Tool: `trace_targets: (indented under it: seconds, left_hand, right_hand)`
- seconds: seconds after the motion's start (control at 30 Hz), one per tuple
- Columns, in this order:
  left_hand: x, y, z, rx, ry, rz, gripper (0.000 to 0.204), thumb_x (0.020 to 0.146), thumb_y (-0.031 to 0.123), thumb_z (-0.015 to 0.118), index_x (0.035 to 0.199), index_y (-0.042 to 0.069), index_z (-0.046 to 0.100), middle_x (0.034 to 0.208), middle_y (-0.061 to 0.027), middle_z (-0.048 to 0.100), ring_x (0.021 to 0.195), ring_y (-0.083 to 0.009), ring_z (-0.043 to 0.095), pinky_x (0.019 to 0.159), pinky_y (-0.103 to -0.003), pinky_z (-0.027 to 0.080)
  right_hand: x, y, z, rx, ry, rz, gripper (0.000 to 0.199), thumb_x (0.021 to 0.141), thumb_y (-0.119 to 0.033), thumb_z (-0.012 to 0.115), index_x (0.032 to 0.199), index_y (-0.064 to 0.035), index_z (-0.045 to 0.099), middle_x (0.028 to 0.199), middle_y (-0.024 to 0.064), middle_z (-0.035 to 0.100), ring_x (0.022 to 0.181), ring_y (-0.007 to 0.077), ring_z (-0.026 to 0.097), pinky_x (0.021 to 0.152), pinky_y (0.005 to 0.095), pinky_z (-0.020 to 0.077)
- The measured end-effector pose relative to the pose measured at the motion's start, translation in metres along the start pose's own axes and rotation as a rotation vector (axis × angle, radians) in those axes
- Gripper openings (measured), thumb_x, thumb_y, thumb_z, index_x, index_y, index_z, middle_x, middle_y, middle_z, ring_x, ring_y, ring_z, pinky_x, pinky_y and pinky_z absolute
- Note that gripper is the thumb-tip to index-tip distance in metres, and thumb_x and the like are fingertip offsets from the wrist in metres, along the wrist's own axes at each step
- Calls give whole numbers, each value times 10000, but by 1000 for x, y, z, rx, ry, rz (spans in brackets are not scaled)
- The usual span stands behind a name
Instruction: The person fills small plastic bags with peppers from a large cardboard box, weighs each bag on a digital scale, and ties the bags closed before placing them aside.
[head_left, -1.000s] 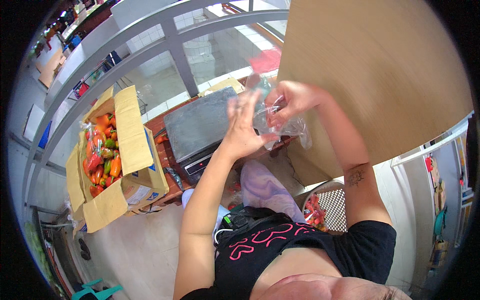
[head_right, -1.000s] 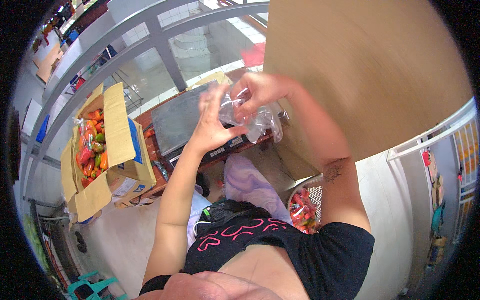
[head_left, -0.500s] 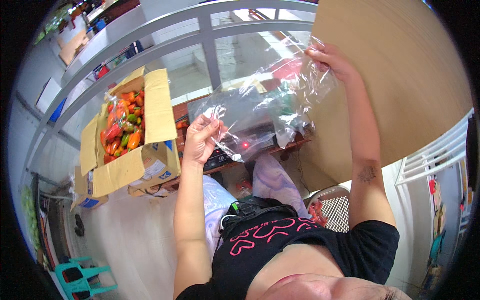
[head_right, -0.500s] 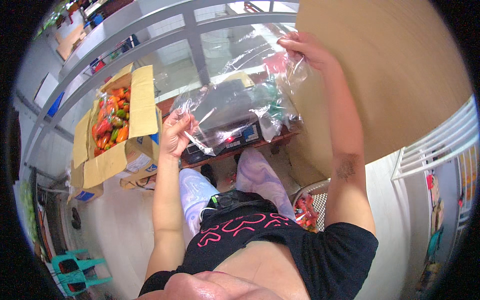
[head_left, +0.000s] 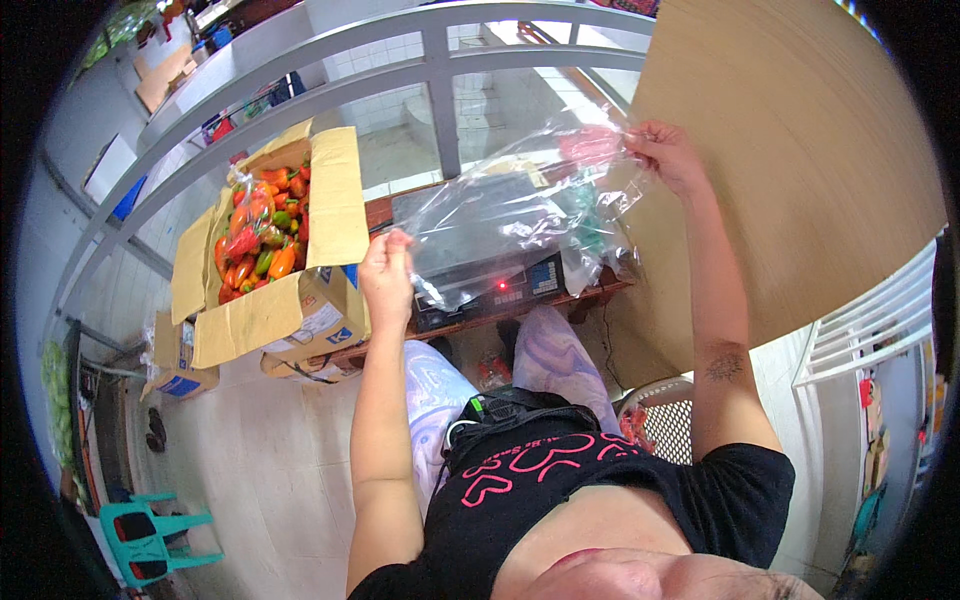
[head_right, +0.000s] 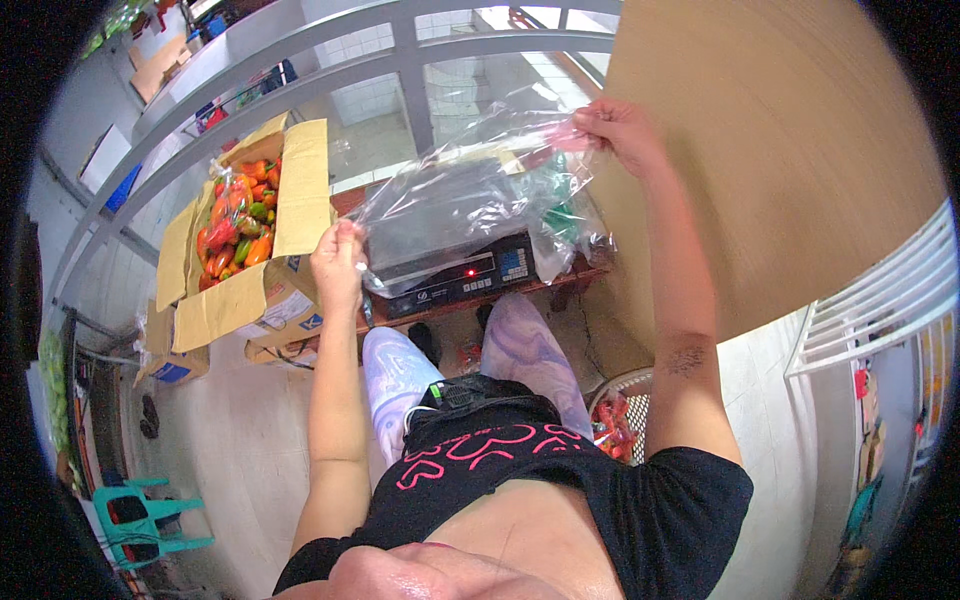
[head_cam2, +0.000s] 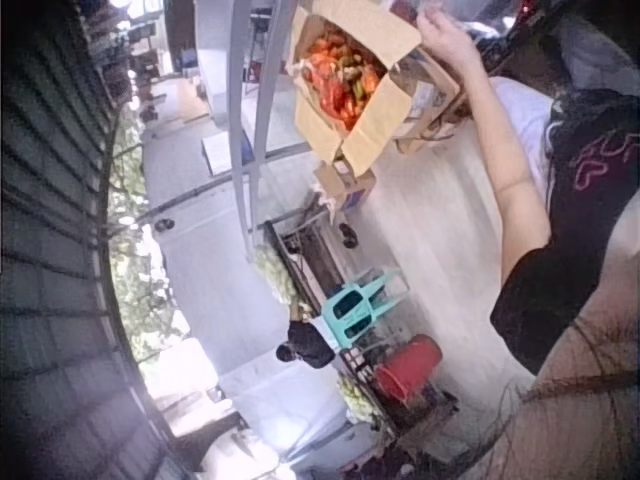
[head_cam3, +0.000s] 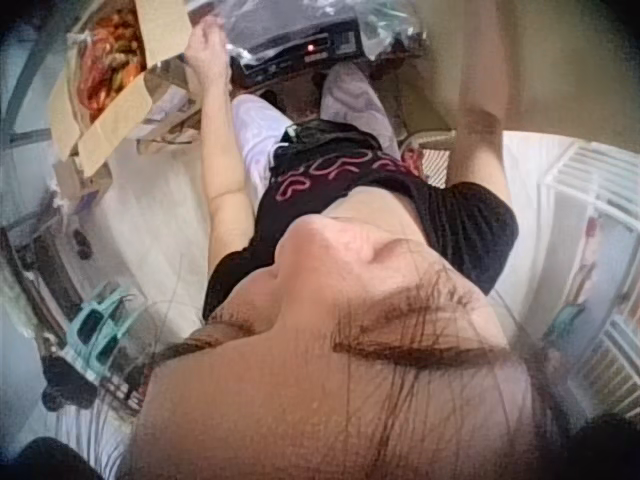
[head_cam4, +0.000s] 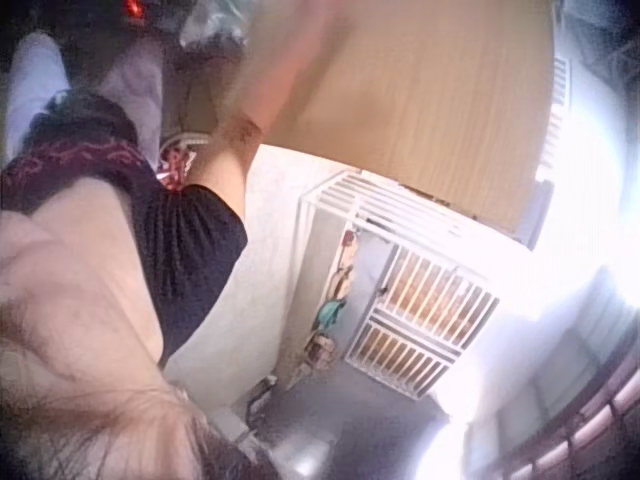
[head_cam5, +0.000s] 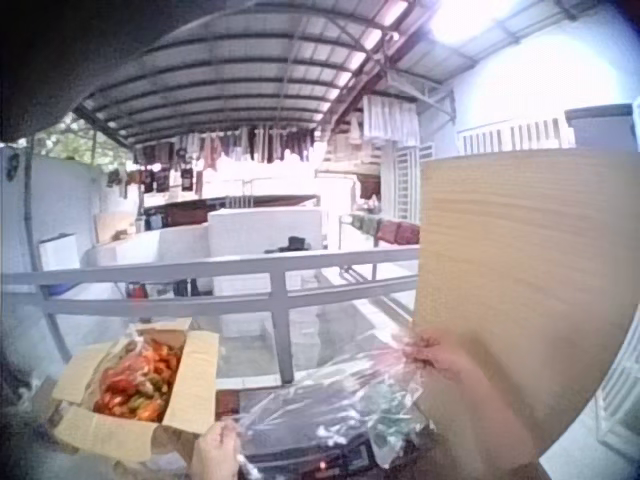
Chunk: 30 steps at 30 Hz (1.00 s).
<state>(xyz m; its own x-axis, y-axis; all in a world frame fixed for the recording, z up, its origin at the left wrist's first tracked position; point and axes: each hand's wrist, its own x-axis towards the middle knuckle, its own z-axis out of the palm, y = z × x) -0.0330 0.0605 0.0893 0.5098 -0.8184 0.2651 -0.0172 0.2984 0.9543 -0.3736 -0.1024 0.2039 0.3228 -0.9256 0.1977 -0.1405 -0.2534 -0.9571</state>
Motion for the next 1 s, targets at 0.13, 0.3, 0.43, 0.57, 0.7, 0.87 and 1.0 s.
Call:
trace_targets:
  seconds: [0.13,0.3,0.43,0.57,0.7,0.87,1.0]
  left_hand:
    - [-7,-9,-1,5,24,-54,335,891,323,472,737,31,534,510,33,400,447,-43,375,415,-195,321]
    - [-3,-21,-12,385,201,263,228,851,207,538,788,-12,527,633,-36,483,591,-141,496,552,-265,416]
    - [-15,33,25,650,177,560,178,831,150,552,834,-28,549,740,-76,549,693,-187,550,635,-296,441]
    - [-28,57,62,274,-307,137,288,868,247,519,855,-37,566,781,-80,589,667,-132,572,598,-256,456]
    - [-25,48,69,66,-423,-143,318,874,282,512,906,-30,570,769,-57,599,672,-111,575,625,-227,473]
    - [-20,18,59,30,-132,105,263,887,228,491,885,-17,585,755,-34,597,661,-91,557,558,-237,482]
    - [-14,25,35,-297,50,-163,275,902,230,454,925,-18,570,887,-76,600,718,-152,585,647,-297,505]
  right_hand:
    - [-1,8,8,103,110,86,133,790,-174,630,810,-46,604,689,12,583,549,67,493,504,184,392]
    - [-3,16,24,-25,37,0,123,788,-141,630,770,-28,586,684,19,583,593,78,524,539,206,423]
    - [-22,12,64,165,39,-162,138,771,-80,623,657,-31,564,655,10,578,638,80,544,578,219,440]
    - [-42,19,115,-56,-196,-336,107,707,25,590,621,-12,538,655,27,580,657,87,553,599,227,444]
    - [-70,2,163,-351,-155,-429,108,673,-2,595,768,-14,543,684,113,561,652,226,572,588,316,455]
    - [-85,9,185,-378,-200,-631,348,674,-12,594,1014,-31,523,955,162,521,859,329,549,701,368,469]
    - [-92,10,179,-274,-783,-574,267,744,-88,616,999,-19,573,943,157,596,842,297,587,724,343,470]
